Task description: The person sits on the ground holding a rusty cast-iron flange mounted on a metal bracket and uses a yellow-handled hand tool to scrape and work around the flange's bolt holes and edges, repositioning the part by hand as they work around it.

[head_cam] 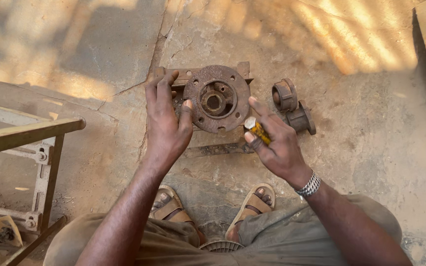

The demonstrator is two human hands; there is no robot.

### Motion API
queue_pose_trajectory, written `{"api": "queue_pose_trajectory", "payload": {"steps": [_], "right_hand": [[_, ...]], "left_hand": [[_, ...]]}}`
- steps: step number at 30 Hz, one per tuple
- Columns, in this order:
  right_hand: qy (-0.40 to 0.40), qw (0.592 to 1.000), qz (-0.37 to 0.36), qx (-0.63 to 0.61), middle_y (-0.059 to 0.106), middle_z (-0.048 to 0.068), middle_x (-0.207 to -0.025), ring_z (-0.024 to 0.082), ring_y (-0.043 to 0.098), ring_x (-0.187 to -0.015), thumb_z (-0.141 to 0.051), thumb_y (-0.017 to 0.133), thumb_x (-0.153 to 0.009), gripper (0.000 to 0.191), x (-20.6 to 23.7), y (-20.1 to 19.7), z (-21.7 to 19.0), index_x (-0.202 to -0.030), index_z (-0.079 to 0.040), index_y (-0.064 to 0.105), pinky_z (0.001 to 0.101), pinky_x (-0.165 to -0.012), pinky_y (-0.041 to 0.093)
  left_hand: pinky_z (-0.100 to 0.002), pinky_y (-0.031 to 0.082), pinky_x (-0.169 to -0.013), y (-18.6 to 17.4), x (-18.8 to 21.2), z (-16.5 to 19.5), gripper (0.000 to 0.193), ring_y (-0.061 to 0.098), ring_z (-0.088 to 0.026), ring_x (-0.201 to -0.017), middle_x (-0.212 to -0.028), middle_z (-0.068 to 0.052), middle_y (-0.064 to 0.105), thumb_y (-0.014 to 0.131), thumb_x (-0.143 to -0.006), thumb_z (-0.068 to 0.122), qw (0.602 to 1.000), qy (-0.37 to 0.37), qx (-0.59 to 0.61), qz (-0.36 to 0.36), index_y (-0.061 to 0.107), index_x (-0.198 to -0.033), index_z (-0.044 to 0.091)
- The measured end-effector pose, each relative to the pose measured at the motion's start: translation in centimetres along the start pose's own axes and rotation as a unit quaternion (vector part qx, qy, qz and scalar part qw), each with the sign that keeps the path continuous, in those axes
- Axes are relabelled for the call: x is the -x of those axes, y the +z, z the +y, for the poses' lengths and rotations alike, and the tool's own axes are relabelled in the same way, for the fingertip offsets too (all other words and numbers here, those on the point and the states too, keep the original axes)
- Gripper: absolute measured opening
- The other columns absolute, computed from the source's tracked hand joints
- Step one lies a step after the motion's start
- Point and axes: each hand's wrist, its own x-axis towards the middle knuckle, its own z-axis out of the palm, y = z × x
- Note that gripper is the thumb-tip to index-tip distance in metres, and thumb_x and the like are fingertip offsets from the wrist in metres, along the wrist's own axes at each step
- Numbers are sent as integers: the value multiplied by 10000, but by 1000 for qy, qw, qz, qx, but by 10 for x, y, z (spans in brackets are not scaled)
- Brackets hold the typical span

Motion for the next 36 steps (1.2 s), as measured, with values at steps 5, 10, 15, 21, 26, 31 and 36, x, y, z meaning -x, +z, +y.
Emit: {"api": "queue_pose_trajectory", "payload": {"steps": [5, 10, 15, 21, 26, 31, 36], "right_hand": [[48, 997, -55, -14, 582, 158, -1509, 296, 756, -1054, -204, 774, -880, 272, -17, 3, 11, -1038, -9, 668, 340, -783, 612], [100, 990, -93, -20, 624, 157, -1456, 205, 760, -769, -202, 813, -822, 223, -27, 7, 21, -915, -32, 703, 318, -620, 591], [84, 993, -81, -15, 643, 153, -1418, 184, 760, -811, -222, 822, -809, 268, -33, 10, 25, -962, -35, 705, 290, -640, 601], [40, 996, -72, 32, 687, 146, -1362, 209, 771, -894, -264, 819, -847, 265, -36, 7, 21, -973, -57, 710, 313, -671, 613], [168, 967, -101, 162, 766, 68, -929, 178, 749, -770, -383, 798, -894, 305, -44, -13, 22, -1089, -149, 784, 322, -647, 603], [69, 994, 87, 1, 783, 103, -1090, 186, 771, -932, -245, 789, -994, 235, -43, -39, 2, -1136, -65, 738, 321, -763, 637], [-18, 968, 147, -203, 746, 127, -1215, 219, 741, -1142, -188, 742, -1084, 208, -44, -38, -16, -1220, -44, 683, 353, -989, 651]], "left_hand": [[-507, 520, -1005, 2, -18, -8, 656, 564, -327, -1224, -1374, -209, 501, 620, -1012, 211, 990, -29, -91, -104, 317, -1576, 68], [-483, 543, -855, 5, -32, -7, 712, 621, -278, -979, -1119, -130, 610, 565, -1022, 308, 964, -130, -102, -209, 228, -1635, 178], [-480, 522, -857, 3, -36, -8, 682, 623, -309, -1007, -1130, -163, 610, 565, -1041, 302, 983, -71, -68, -158, 244, -1633, 191], [-550, 485, -887, 1, -30, -8, 693, 611, -342, -1071, -1232, -181, 596, 501, -1036, 415, 959, -101, -178, -198, 209, -1632, 213], [-619, 456, -956, 4, -12, -9, 655, 545, -380, -1224, -1405, -226, 493, 496, -1060, 383, 963, -26, -230, -139, 250, -1613, 133], [-628, 413, -1076, 10, -6, -15, 733, 455, -379, -1360, -1571, -239, 353, 573, -993, 344, 980, 29, -178, -87, 276, -1603, 68], [-640, 385, -1042, 25, -9, 6, 931, 407, -405, -1368, -1556, -246, 306, 698, -940, 545, 993, 18, -95, -66, 255, -1594, 51]]}}
